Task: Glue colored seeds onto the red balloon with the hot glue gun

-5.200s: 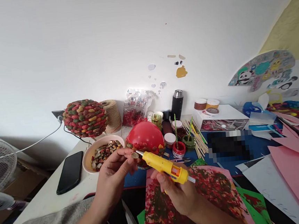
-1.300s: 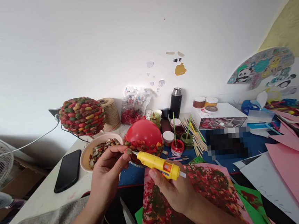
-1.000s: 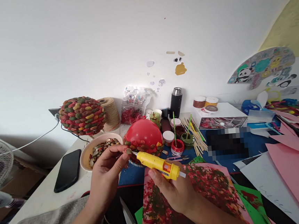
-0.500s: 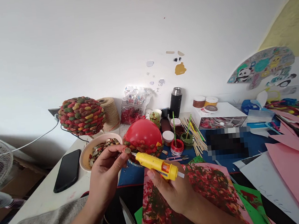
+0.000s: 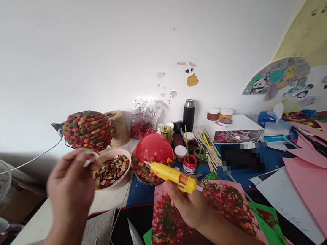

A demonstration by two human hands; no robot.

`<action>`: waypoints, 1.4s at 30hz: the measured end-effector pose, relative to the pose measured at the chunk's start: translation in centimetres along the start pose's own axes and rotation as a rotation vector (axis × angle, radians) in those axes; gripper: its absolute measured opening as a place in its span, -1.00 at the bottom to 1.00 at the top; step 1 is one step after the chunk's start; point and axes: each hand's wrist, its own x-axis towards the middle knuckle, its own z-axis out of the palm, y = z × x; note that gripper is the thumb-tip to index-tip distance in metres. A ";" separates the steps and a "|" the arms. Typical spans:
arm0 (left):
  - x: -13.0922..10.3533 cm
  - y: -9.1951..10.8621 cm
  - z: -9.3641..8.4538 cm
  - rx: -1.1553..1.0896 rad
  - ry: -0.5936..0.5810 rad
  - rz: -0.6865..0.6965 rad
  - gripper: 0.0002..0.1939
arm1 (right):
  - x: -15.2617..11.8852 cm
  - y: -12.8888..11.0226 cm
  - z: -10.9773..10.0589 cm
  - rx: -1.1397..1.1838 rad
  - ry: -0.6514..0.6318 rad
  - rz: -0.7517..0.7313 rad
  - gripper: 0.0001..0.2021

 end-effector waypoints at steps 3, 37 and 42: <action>2.2 1.9 -1.4 0.114 0.197 0.161 -0.75 | 0.3 0.0 -0.6 0.162 0.091 0.104 -0.39; -5.0 0.5 8.2 1.344 -0.956 1.019 -0.79 | 1.3 -1.4 -2.1 0.428 0.130 0.199 -0.32; -4.9 0.3 8.1 1.370 -0.965 1.032 -0.80 | 1.3 -1.4 -2.1 0.375 0.110 0.153 -0.33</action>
